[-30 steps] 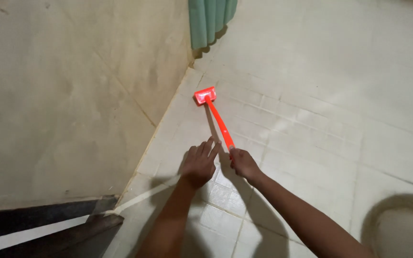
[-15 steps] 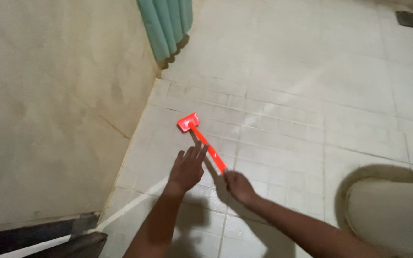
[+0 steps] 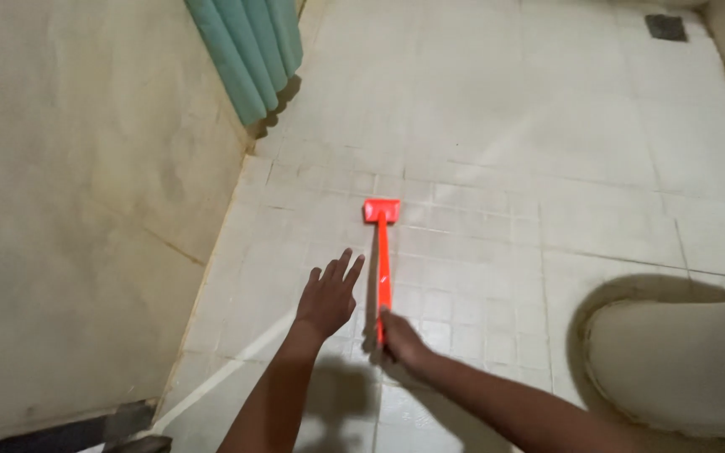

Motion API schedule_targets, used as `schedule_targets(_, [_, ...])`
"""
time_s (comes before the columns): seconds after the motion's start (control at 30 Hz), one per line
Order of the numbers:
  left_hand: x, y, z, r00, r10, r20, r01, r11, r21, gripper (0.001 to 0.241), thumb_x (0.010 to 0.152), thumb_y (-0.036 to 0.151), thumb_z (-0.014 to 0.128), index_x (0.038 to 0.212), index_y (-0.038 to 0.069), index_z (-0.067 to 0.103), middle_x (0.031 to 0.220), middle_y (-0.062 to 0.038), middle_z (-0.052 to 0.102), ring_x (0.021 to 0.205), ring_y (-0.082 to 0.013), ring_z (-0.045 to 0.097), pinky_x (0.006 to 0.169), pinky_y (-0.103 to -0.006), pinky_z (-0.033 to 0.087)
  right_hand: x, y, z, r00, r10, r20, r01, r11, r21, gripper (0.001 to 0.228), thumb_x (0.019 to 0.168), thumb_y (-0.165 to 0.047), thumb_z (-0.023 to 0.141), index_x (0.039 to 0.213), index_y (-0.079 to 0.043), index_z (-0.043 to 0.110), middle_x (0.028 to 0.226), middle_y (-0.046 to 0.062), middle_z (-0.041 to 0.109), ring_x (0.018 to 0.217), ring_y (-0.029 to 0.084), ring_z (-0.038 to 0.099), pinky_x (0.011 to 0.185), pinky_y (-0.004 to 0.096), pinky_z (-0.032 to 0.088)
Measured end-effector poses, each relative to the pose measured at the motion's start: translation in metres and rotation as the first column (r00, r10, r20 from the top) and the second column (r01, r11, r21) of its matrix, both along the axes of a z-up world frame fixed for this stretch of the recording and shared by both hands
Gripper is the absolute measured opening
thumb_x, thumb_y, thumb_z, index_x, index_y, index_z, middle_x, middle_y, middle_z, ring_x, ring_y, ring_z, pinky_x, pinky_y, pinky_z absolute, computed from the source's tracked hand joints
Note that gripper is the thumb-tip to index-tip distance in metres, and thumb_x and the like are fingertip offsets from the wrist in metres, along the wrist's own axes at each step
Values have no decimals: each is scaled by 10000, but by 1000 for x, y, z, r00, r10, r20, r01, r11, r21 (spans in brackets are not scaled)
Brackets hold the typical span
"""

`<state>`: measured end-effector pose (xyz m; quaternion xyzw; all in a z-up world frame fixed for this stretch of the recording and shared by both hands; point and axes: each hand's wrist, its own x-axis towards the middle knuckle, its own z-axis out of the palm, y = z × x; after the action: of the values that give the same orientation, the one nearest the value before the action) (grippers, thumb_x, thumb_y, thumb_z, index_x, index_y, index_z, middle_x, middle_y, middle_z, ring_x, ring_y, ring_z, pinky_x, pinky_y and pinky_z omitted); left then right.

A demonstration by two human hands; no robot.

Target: The person uses a red floor squeegee to push water across a tiled bathroom floor. They repeatedly move the squeegee back and forth, directing the water toward the drain and around the base of a white toilet.

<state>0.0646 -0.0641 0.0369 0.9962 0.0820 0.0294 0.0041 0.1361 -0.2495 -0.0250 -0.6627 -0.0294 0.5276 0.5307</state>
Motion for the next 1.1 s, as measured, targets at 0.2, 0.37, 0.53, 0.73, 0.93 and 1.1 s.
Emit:
schedule_targets(0.2, [8,-7,-6,1000,-1,-10,1,999,-52,822,807,165,639,1561,151,314,1601,-124,348,1335,-263,469,1005,-522,429,0,-8,-9,1000,6,-17,-6,1000,6,573,1081,-537,339,948,-60,627,640,81,582,456,179,484,441,335,404])
schedule_targets(0.37, [5,-13,-5,999,-33,-35,31,998,-54,819,811,148,636,1566,130,320,1610,-132,355,1312,-265,486,996,-508,440,41,-17,-5,984,-49,173,46,999,23,543,1058,-522,372,934,-58,624,662,54,569,497,163,502,473,323,444])
schedule_targets(0.53, [11,-23,-9,993,-110,45,111,993,-32,815,823,145,649,1576,125,339,1584,-129,404,1274,-264,514,993,-501,454,29,-31,-13,972,-136,189,137,990,6,442,1058,-493,441,950,-85,576,680,37,522,526,149,465,480,316,415])
schedule_targets(0.73, [41,-43,-5,970,-233,73,239,965,-104,855,789,166,679,1569,121,328,1604,-100,384,1312,-275,506,960,-496,459,64,-38,-35,924,-202,323,208,978,16,427,1049,-483,449,950,-88,575,678,28,538,533,133,482,482,313,426])
schedule_targets(0.93, [71,-69,-3,951,-281,128,292,954,-75,835,825,156,677,1591,166,342,1615,-63,369,1369,-271,487,994,-512,462,103,-65,-32,923,-284,259,287,957,28,435,1060,-490,456,969,-82,577,678,30,510,528,140,439,471,314,386])
schedule_targets(1.1, [82,-87,-2,908,-419,30,419,898,-138,857,816,164,684,1586,117,312,1689,-78,276,1409,-275,460,979,-496,472,55,-107,-40,936,-245,252,262,964,-36,438,1038,-502,435,943,-96,570,676,27,545,530,139,484,466,315,426])
